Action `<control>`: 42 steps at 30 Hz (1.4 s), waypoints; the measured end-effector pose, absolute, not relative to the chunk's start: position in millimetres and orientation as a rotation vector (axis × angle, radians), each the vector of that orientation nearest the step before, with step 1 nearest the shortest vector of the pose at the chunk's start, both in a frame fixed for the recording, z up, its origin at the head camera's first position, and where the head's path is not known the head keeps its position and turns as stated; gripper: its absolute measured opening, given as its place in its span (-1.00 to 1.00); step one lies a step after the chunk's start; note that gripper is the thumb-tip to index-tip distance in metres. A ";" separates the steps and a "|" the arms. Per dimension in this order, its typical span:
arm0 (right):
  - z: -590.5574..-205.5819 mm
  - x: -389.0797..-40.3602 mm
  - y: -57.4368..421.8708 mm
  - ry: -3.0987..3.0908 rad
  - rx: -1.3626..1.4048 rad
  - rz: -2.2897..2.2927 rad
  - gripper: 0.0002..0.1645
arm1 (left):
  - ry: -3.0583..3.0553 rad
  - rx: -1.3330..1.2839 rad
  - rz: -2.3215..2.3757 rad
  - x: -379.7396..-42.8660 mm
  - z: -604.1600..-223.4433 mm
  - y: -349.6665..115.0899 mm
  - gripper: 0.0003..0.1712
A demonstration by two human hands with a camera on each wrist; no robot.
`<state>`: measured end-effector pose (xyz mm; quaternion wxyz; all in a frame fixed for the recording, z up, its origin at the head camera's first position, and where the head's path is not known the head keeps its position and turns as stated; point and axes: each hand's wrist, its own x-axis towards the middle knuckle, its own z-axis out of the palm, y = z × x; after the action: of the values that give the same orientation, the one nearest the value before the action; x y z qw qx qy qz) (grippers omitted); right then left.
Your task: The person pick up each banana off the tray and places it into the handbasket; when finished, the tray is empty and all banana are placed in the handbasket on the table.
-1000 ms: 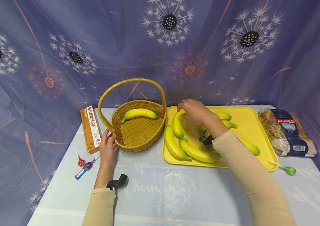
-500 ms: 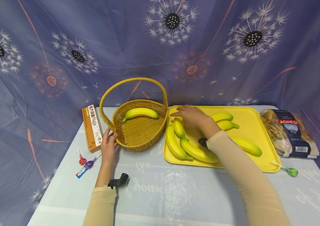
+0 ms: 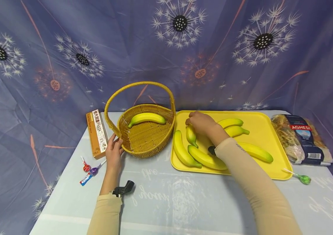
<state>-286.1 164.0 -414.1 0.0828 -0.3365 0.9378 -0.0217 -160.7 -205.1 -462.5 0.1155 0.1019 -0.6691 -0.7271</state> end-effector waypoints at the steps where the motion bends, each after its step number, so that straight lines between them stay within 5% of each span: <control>1: -414.8 -286.7 165.2 2.805 -1.001 -0.066 -0.45 | -1.952 0.294 -2.136 -160.8 -462.5 -205.1 -0.38; 12: -416.8 -293.3 171.7 2.807 -1.016 -0.259 -0.35 | -1.940 0.274 -2.149 -161.7 -460.9 -206.5 -0.38; 17: -415.4 -294.1 172.7 2.809 -0.917 -0.476 -0.61 | -1.953 0.309 -2.134 -160.5 -462.3 -208.1 -0.38; 26: -416.4 -289.6 163.8 2.763 -0.654 -0.454 -0.09 | -1.938 0.286 -2.148 -162.3 -461.0 -209.3 -0.38; 42: -408.7 -285.0 158.8 2.566 -0.475 -0.531 -0.12 | -1.939 0.326 -2.161 -174.1 -487.0 -215.5 -0.40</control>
<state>-285.0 158.8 -408.7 0.2370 -0.1732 0.9361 -0.1938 -174.1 -215.5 -487.0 0.1098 0.1109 -0.6597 -0.7351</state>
